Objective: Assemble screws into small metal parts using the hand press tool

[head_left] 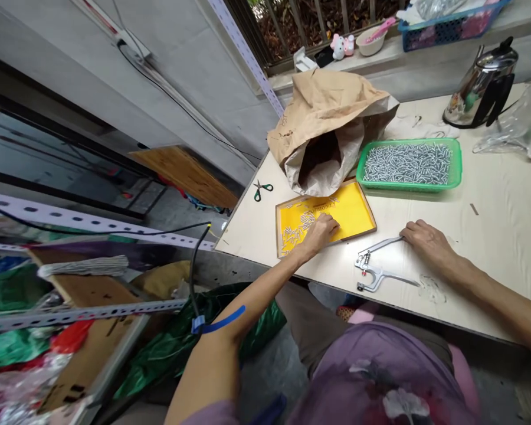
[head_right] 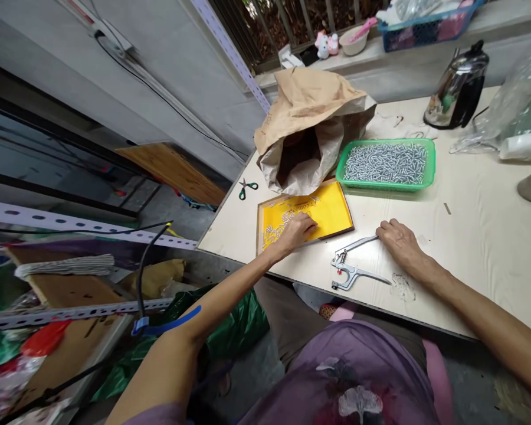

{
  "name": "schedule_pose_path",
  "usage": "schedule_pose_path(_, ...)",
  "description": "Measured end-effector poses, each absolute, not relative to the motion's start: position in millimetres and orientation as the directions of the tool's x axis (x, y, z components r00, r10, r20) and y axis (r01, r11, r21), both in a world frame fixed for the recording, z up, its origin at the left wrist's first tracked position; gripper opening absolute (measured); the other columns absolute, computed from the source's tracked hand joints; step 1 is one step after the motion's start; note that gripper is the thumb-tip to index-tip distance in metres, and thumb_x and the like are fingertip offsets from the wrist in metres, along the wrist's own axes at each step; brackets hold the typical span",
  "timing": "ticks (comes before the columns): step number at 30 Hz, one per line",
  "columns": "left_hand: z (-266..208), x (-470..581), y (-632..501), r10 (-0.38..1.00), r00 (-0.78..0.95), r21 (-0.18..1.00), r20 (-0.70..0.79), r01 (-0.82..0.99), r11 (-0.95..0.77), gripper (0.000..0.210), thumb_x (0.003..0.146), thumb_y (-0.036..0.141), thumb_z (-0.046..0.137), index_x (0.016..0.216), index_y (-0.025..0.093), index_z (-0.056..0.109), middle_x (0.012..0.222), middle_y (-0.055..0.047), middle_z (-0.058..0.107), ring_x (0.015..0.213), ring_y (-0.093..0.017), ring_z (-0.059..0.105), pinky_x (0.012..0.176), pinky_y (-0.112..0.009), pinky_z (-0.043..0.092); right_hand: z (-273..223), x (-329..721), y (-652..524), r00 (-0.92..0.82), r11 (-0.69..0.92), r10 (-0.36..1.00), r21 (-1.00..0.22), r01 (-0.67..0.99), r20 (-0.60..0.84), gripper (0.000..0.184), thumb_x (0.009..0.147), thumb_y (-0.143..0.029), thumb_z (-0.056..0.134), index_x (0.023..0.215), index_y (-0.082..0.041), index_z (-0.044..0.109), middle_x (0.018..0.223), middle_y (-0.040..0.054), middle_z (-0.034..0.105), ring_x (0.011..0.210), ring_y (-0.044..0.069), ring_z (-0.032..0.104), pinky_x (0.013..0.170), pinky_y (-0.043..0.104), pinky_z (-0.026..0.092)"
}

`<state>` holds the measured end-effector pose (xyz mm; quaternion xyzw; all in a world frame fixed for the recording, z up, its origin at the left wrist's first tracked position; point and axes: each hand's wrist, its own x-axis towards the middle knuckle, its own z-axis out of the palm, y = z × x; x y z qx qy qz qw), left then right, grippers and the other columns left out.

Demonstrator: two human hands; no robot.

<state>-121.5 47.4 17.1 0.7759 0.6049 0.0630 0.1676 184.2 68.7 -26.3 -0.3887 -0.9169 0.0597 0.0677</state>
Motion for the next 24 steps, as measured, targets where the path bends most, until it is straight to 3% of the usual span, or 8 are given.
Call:
schedule_pose_path(1,16,-116,40,0.978,0.180,0.456,-0.109,0.883,-0.112,0.013,0.085,0.011,0.057,0.080,0.013,0.068,0.082,-0.007,0.066,0.080,-0.017,0.059,0.077,-0.029,0.048,-27,184,69,-0.686,0.688,0.723,-0.174,0.705,0.078,0.028,0.095,-0.011,0.036,0.079,-0.019,0.058,0.082,0.0072,0.059,0.080,0.021,0.046,0.067,0.031,0.033)
schedule_pose_path(3,13,-104,19,0.964,0.060,0.659,-0.259,0.741,0.131,0.006,0.082,0.015,0.063,0.081,0.014,0.069,0.073,-0.003,0.065,0.065,-0.013,0.057,0.065,-0.024,0.047,-29,185,69,-0.685,0.686,0.724,-0.187,0.703,0.080,0.030,0.095,-0.010,0.033,0.080,-0.019,0.058,0.082,0.0069,0.059,0.080,0.021,0.045,0.067,0.032,0.033)
schedule_pose_path(5,10,-90,-2,0.877,0.037,0.732,-0.479,0.568,0.376,0.008,0.079,0.020,0.066,0.078,0.012,0.069,0.064,0.000,0.062,0.052,-0.009,0.050,0.052,-0.020,0.040,-29,184,69,-0.688,0.688,0.722,-0.182,0.702,0.076,0.032,0.095,-0.009,0.031,0.080,-0.019,0.057,0.082,0.0070,0.058,0.080,0.021,0.044,0.068,0.032,0.033)
schedule_pose_path(7,7,-79,-20,0.778,0.038,0.711,-0.627,0.437,0.551,0.012,0.077,0.023,0.068,0.073,0.011,0.068,0.058,0.002,0.059,0.045,-0.006,0.043,0.045,-0.019,0.033,-26,183,68,-0.690,0.688,0.721,-0.168,0.706,0.054,0.031,0.094,-0.009,0.032,0.080,-0.020,0.057,0.082,0.0076,0.058,0.079,0.022,0.043,0.067,0.033,0.032)
schedule_pose_path(10,3,-67,-34,0.698,0.008,0.657,-0.716,0.344,0.671,0.018,0.074,0.027,0.070,0.068,0.010,0.067,0.053,0.004,0.055,0.040,-0.004,0.035,0.041,-0.019,0.025,-20,180,68,-0.690,0.683,0.724,-0.154,0.714,0.010,0.029,0.093,-0.008,0.033,0.079,-0.020,0.057,0.082,0.0086,0.058,0.079,0.023,0.043,0.065,0.033,0.031)
schedule_pose_path(18,14,-51,-34,0.651,-0.052,0.581,-0.757,0.402,0.708,0.023,0.072,0.022,0.070,0.056,0.012,0.058,0.042,0.008,0.043,0.038,-0.003,0.031,0.039,-0.017,0.021,-17,182,67,-0.697,0.682,0.717,-0.220,0.697,0.013,0.033,0.094,-0.012,0.028,0.080,-0.022,0.057,0.081,0.0096,0.058,0.080,0.024,0.044,0.066,0.035,0.032)
schedule_pose_path(24,19,-51,-36,0.569,-0.034,0.493,-0.822,0.458,0.740,0.015,0.076,0.017,0.068,0.064,0.011,0.061,0.042,0.008,0.046,0.035,-0.003,0.036,0.035,-0.014,0.029,-23,182,63,-0.713,0.691,0.701,-0.258,0.675,0.011,0.036,0.095,-0.012,0.026,0.085,-0.022,0.059,0.082,0.0106,0.059,0.081,0.024,0.044,0.067,0.036,0.032)
